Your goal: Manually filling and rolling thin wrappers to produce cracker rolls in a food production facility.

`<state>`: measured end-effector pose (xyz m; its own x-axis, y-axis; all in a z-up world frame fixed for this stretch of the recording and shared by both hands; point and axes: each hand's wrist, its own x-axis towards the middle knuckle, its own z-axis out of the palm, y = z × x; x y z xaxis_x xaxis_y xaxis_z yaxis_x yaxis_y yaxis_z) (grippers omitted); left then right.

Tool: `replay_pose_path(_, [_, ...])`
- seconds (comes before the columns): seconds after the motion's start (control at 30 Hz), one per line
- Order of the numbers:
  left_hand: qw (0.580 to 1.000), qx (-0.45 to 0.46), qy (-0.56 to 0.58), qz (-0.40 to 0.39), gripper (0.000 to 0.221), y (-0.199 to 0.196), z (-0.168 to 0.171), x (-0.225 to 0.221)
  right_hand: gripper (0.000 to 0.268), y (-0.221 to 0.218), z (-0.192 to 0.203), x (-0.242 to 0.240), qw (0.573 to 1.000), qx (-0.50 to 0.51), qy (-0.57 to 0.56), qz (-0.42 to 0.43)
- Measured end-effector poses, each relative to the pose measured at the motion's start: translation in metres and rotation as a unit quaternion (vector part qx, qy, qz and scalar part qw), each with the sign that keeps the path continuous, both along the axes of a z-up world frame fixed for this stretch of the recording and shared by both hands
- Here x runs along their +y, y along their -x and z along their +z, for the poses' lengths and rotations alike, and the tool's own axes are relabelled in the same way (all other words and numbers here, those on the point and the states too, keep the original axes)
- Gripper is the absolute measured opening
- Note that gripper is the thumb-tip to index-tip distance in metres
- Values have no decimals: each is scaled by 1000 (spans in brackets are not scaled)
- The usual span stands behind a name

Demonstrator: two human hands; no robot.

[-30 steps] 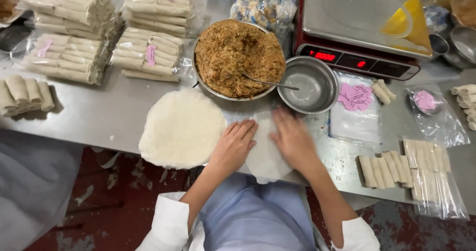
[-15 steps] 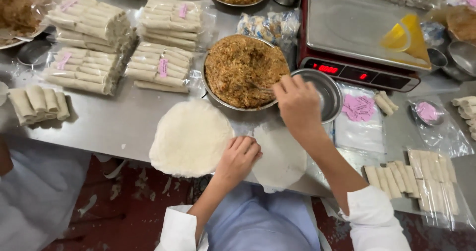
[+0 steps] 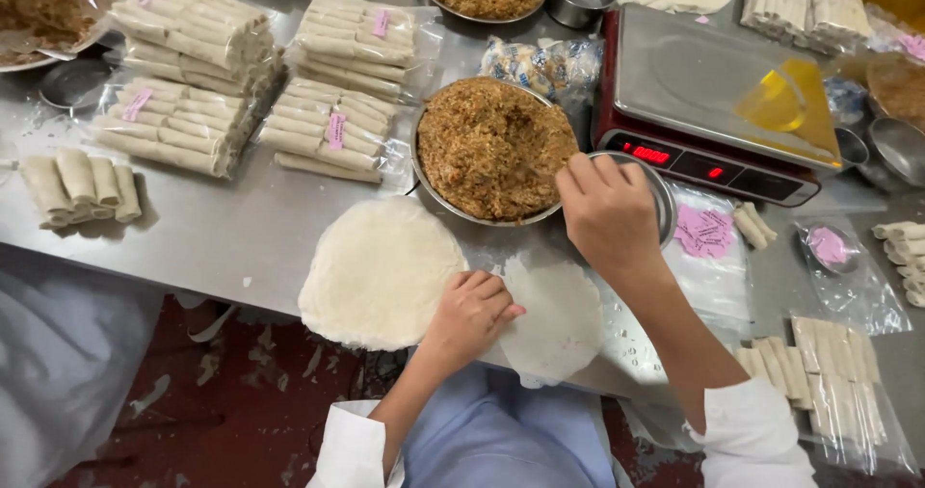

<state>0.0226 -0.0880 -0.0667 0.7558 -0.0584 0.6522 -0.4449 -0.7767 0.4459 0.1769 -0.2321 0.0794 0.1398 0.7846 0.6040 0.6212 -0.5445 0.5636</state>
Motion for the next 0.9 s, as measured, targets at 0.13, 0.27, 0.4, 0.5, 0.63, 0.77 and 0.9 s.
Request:
replay_pose_path(0.13, [999,21,-27,-26,21,4,14,3,12,2,-4,-9,988,138,-64,11])
replay_pose_path(0.27, [996,83,-23,-35,22,5,16,3,10,-5,-5,-18,919,335,-201,49])
replay_pose_path(0.4, [994,95,-44,-27,20,5,10,1,10,-6,0,-27,890,372,-260,52])
replay_pose_path(0.5, [995,90,-36,-33,17,3,7,2,7,-20,-20,-30,964,194,-182,-23])
replay_pose_path(0.63, [994,97,-39,-32,16,1,7,2,10,-9,-29,-13,972,180,-148,-31])
replay_pose_path(0.77, [993,108,-45,-26,15,5,4,1,9,-6,-22,-19,896,369,-242,46])
replay_pose_path(0.9, [994,104,-36,-30,13,3,14,0,7,-5,-11,-34,803,494,-322,82])
